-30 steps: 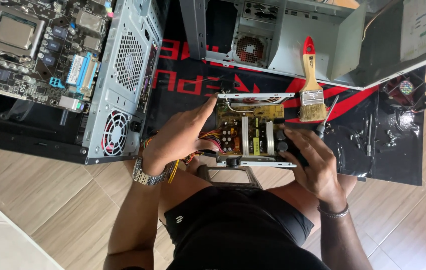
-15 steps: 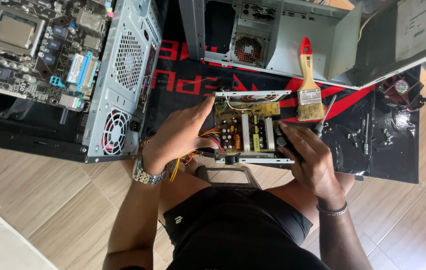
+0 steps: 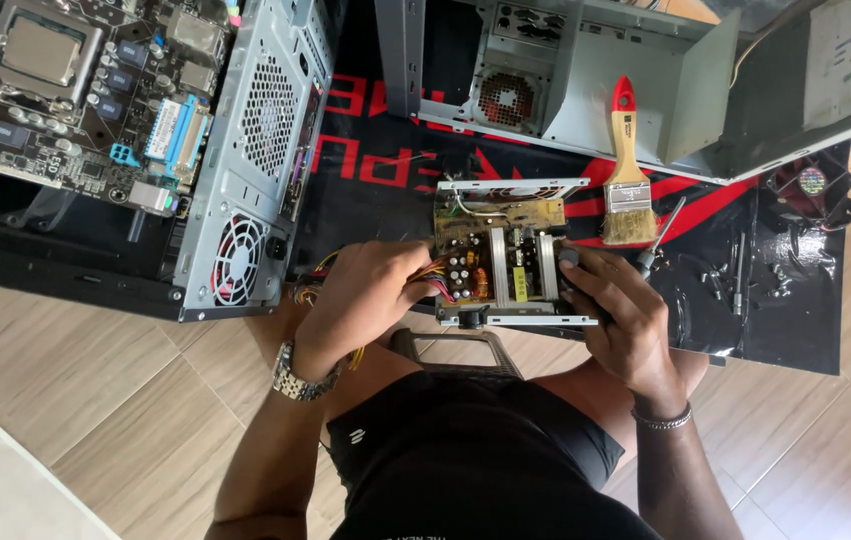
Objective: Cleaning and inspecting internal computer components like the power supply and motherboard using a brush and screwdriver.
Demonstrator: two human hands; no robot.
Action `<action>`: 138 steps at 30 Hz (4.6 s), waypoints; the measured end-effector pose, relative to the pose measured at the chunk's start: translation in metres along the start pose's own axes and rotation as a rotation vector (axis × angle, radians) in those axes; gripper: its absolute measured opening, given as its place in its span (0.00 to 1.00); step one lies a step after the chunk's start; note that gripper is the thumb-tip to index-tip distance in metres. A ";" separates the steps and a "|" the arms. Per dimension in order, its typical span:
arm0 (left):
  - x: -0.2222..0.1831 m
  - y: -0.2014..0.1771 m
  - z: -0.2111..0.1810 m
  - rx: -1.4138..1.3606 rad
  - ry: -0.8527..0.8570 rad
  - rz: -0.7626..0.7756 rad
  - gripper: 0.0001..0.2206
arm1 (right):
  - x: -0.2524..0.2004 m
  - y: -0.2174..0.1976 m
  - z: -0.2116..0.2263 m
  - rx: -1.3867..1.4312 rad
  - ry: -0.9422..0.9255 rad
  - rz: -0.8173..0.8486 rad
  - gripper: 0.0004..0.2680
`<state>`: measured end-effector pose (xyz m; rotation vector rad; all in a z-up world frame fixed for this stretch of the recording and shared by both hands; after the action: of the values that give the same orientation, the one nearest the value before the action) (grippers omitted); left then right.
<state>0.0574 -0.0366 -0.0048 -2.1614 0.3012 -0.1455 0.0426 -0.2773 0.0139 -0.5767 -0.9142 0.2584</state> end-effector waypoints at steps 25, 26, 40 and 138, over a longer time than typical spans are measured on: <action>0.013 0.007 0.013 -0.005 -0.064 0.033 0.09 | 0.012 0.005 0.003 0.000 0.058 0.067 0.11; 0.014 0.006 0.013 0.008 -0.052 0.020 0.09 | 0.012 0.006 0.003 -0.014 0.050 0.073 0.11; -0.043 -0.032 -0.032 -0.172 0.242 -0.443 0.16 | 0.002 -0.019 0.032 -0.070 0.043 -0.071 0.08; -0.034 0.009 -0.007 -0.233 0.157 -0.216 0.05 | -0.078 0.005 0.026 -0.357 0.345 -0.001 0.05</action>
<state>0.0221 -0.0379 -0.0077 -2.4163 0.1800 -0.4220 -0.0248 -0.2984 -0.0291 -0.9187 -0.6269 -0.0105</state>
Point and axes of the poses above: each hand's wrist, its own x-axis towards the middle knuckle, its own y-axis out of the palm, z = x × y, the point moved 9 cm from there along x, towards the middle knuckle, and after that the axes turned 8 degrees about -y, right-handed, at the moved point
